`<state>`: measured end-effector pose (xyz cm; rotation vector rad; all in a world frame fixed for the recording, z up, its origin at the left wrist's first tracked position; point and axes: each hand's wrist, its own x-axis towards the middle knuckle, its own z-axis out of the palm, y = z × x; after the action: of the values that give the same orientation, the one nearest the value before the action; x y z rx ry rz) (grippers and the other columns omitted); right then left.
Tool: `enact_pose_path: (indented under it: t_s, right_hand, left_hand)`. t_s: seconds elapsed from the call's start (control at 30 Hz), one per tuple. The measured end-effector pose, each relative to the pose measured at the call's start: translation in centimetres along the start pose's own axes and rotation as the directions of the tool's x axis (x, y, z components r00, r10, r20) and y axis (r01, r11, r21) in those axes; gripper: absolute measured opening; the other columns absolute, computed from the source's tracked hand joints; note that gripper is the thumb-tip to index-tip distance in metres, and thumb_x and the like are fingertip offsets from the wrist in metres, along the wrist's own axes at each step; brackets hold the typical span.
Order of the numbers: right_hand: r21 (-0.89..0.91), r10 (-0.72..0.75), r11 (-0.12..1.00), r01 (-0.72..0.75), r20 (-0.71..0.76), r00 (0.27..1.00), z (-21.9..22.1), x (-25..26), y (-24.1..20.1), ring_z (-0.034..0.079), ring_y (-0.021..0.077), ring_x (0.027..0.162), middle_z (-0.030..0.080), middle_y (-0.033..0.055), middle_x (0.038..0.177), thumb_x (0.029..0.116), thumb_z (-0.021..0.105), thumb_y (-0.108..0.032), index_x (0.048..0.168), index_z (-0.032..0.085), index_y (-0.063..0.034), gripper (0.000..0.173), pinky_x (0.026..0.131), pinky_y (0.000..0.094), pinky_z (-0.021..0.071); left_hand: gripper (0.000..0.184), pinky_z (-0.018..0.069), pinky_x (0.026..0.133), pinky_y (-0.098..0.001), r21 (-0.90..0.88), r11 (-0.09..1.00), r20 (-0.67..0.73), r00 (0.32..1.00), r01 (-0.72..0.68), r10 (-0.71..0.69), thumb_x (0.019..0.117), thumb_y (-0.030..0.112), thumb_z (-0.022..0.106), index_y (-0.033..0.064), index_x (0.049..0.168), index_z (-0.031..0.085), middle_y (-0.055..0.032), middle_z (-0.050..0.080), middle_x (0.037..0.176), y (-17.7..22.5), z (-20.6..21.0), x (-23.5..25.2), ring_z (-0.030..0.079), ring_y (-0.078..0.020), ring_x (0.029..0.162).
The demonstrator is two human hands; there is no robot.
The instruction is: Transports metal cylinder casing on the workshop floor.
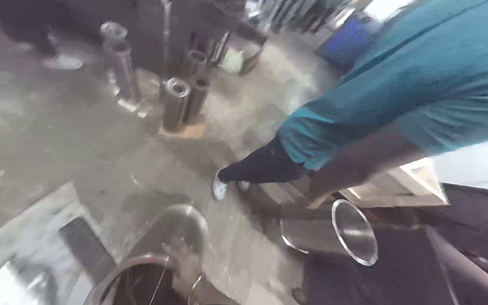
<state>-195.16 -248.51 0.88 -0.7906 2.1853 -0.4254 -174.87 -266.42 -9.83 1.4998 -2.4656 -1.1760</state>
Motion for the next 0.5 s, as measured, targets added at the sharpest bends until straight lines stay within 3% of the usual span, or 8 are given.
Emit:
enact_pose_path:
  t_s: [0.07, 0.1, 0.2, 0.27, 0.5]
  right_hand:
    - [-0.043, 0.022, 0.999, -0.020, 0.049, 0.999, 0.2, -0.5, -0.7, 0.032, 0.0299, 0.153, 0.036, 0.0064, 0.166, 0.0896, 0.064, -0.015, 0.157, 0.043, -0.0331, 0.073, 0.120, 0.0582, 0.0350]
    - [-0.055, 0.015, 0.998, -0.012, 0.051, 0.999, 0.4, -0.6, -0.8, 0.032, 0.0298, 0.153, 0.037, 0.0059, 0.165, 0.0889, 0.064, -0.014, 0.157, 0.044, -0.0325, 0.074, 0.120, 0.0582, 0.0339]
    - [-0.092, -0.069, 0.993, 0.070, 0.016, 0.997, 1.3, 0.2, -1.4, 0.033, 0.0346, 0.153, 0.039, 0.0111, 0.163, 0.0900, 0.061, -0.010, 0.157, 0.045, -0.0264, 0.071, 0.121, 0.0606, 0.0310]
    - [-0.080, -0.116, 0.990, 0.113, -0.032, 0.993, 1.6, 0.8, -1.8, 0.038, 0.0380, 0.149, 0.042, 0.0161, 0.161, 0.0867, 0.063, -0.007, 0.154, 0.049, -0.0225, 0.071, 0.119, 0.0612, 0.0330]
    - [-0.130, -0.144, 0.979, 0.155, 0.090, 0.985, 2.0, 2.4, -4.2, 0.035, 0.0364, 0.151, 0.039, 0.0145, 0.163, 0.0837, 0.064, -0.007, 0.156, 0.046, -0.0275, 0.078, 0.121, 0.0604, 0.0292]
  left_hand:
    - [0.032, 0.0494, 0.099, -0.0664, -0.009, 1.000, 0.003, 1.000, 0.007, -0.007, 0.0984, 0.033, 0.068, 0.0119, 0.121, 0.076, -0.0172, 0.073, 0.119, 0.7, -0.9, -1.0, 0.068, -0.0392, 0.113]
    - [0.033, 0.0488, 0.102, -0.0644, -0.020, 0.997, 0.039, 0.996, 0.076, -0.076, 0.0988, 0.033, 0.068, 0.0123, 0.123, 0.075, -0.0160, 0.073, 0.121, 1.1, -1.4, -1.2, 0.068, -0.0368, 0.115]
    - [0.041, 0.0493, 0.106, -0.0574, -0.044, 0.970, 0.082, 0.969, 0.239, -0.235, 0.0974, 0.040, 0.069, 0.0091, 0.124, 0.072, -0.0139, 0.072, 0.121, 0.8, -2.6, -0.4, 0.067, -0.0305, 0.118]
    - [0.046, 0.0509, 0.102, -0.0568, -0.086, 0.953, 0.060, 0.956, 0.291, -0.286, 0.0945, 0.047, 0.070, 0.0072, 0.118, 0.072, -0.0145, 0.073, 0.114, -0.6, -2.3, -0.1, 0.069, -0.0297, 0.112]
    - [0.052, 0.0528, 0.098, -0.0553, -0.155, 0.904, 0.040, 0.916, 0.400, -0.398, 0.0923, 0.054, 0.070, 0.0070, 0.115, 0.073, -0.0146, 0.075, 0.106, -3.4, -2.0, -1.1, 0.071, -0.0290, 0.105]
